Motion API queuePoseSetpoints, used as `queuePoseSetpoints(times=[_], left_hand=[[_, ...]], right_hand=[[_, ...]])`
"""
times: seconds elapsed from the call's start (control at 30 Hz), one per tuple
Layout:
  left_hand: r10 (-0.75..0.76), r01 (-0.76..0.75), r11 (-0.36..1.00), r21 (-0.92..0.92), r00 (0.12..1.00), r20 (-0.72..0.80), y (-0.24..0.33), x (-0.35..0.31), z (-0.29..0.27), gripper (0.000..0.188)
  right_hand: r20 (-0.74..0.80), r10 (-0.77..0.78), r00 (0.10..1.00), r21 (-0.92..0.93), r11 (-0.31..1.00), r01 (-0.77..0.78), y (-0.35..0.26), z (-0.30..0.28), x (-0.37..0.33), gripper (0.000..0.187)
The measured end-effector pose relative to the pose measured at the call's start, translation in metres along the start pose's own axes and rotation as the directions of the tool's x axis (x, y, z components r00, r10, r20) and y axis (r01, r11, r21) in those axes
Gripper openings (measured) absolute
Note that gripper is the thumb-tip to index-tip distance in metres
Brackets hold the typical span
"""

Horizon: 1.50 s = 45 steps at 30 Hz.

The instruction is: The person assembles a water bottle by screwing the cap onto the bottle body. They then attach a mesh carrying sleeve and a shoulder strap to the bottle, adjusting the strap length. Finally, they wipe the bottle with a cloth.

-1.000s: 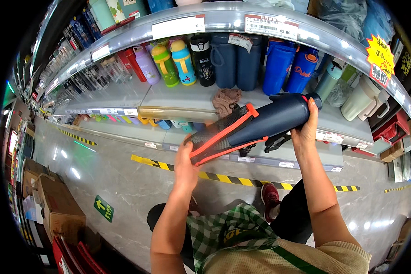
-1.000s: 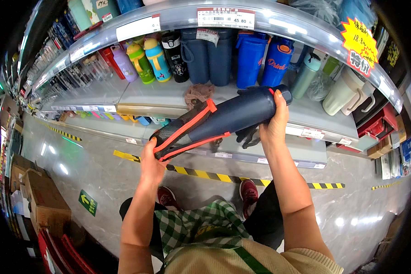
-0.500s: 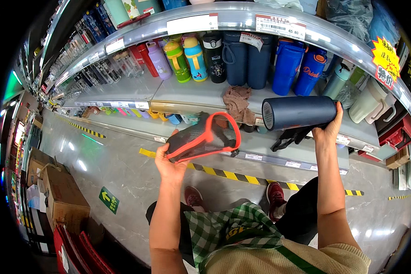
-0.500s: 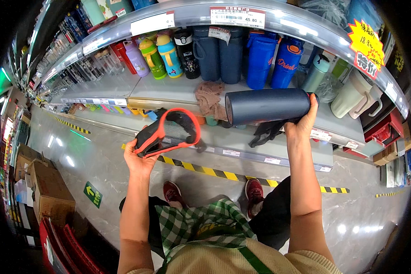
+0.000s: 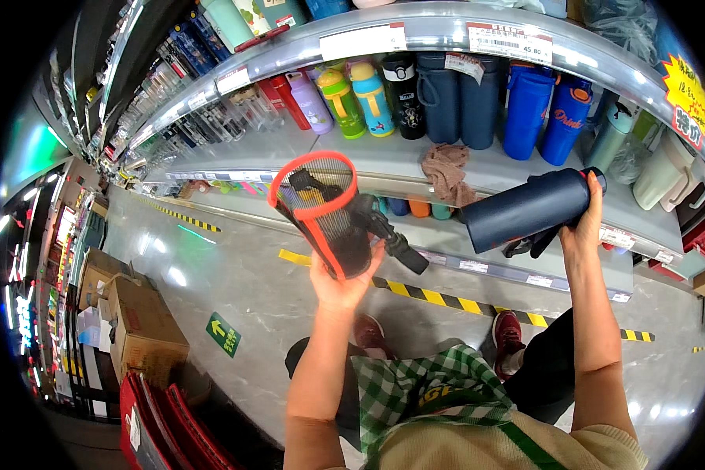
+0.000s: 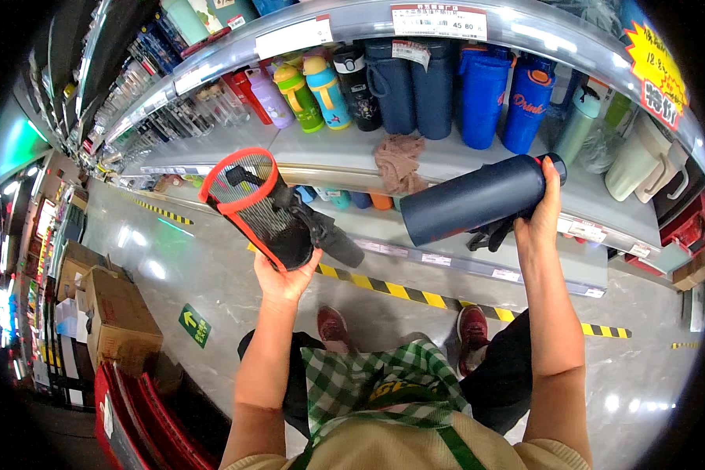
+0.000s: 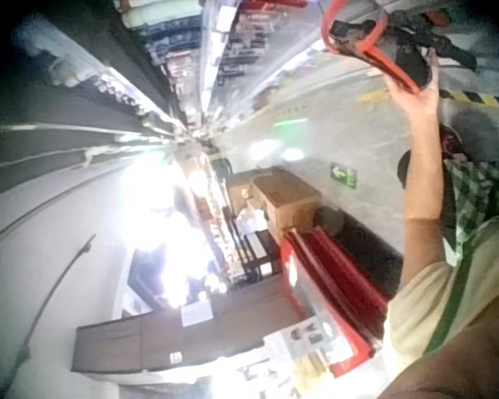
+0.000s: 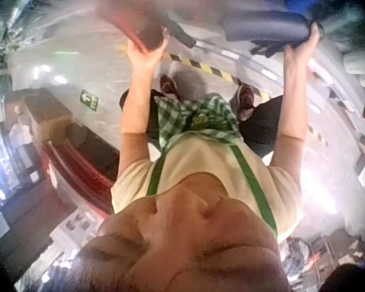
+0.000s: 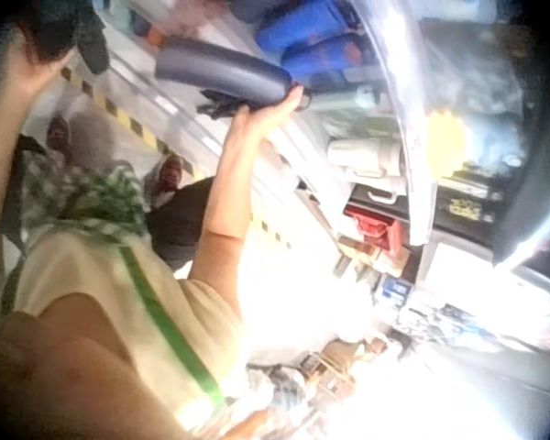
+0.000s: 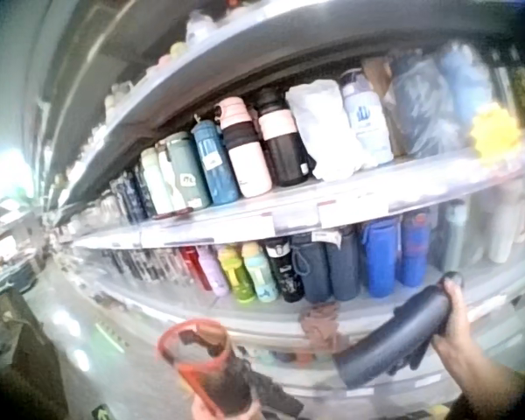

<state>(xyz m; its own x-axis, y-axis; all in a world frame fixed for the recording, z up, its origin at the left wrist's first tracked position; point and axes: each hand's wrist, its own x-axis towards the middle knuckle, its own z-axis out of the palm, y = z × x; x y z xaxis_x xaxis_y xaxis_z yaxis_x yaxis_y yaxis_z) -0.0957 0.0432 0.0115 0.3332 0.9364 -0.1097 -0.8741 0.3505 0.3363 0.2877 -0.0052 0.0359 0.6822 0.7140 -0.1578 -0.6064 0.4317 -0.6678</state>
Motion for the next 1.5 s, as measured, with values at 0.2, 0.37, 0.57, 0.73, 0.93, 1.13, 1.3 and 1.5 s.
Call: queuePoseSetpoints(times=[0.2, 0.37, 0.57, 0.73, 0.93, 1.13, 1.3, 1.5], left_hand=[[-0.015, 0.015, 1.000, 0.006, 0.999, 0.049, 0.001, 0.002, -0.013, 0.056], [0.010, -0.009, 1.000, 0.022, 0.999, -0.039, -0.004, 0.001, -0.002, 0.056], [0.043, -0.042, 0.999, 0.009, 0.996, -0.077, -0.003, 0.006, -0.004, 0.060], [0.008, -0.010, 1.000, -0.011, 0.995, -0.098, -0.003, 0.005, -0.002, 0.057], [0.029, -0.028, 1.000, 0.008, 0.996, -0.080, -0.003, 0.005, 0.000, 0.054], [0.046, -0.046, 0.999, 0.002, 0.994, -0.100, -0.004, 0.005, 0.004, 0.053], [0.008, -0.009, 1.000, -0.009, 0.996, -0.091, -0.004, 0.005, 0.002, 0.054], [-0.072, 0.078, 0.993, -0.088, 0.995, 0.074, -0.002, 0.000, -0.004, 0.060]], right_hand=[[0.014, 0.020, 1.000, -0.054, 0.998, -0.019, 0.006, -0.003, 0.001, 0.044], [0.016, 0.040, 0.999, -0.095, 0.995, -0.038, 0.009, -0.002, -0.001, 0.044], [-0.018, 0.101, 0.995, -0.087, 0.991, -0.102, 0.016, -0.002, -0.002, 0.040], [-0.019, 0.122, 0.992, -0.103, 0.987, -0.124, 0.019, -0.002, -0.003, 0.041], [-0.037, 0.131, 0.991, -0.106, 0.985, -0.134, 0.017, 0.002, -0.006, 0.042], [-0.034, 0.143, 0.989, -0.100, 0.984, -0.145, 0.020, -0.002, -0.001, 0.041], [-0.036, 0.144, 0.989, -0.106, 0.983, -0.147, 0.019, -0.001, -0.003, 0.042], [-0.016, 0.132, 0.991, -0.126, 0.983, -0.133, 0.016, -0.001, -0.005, 0.045]])
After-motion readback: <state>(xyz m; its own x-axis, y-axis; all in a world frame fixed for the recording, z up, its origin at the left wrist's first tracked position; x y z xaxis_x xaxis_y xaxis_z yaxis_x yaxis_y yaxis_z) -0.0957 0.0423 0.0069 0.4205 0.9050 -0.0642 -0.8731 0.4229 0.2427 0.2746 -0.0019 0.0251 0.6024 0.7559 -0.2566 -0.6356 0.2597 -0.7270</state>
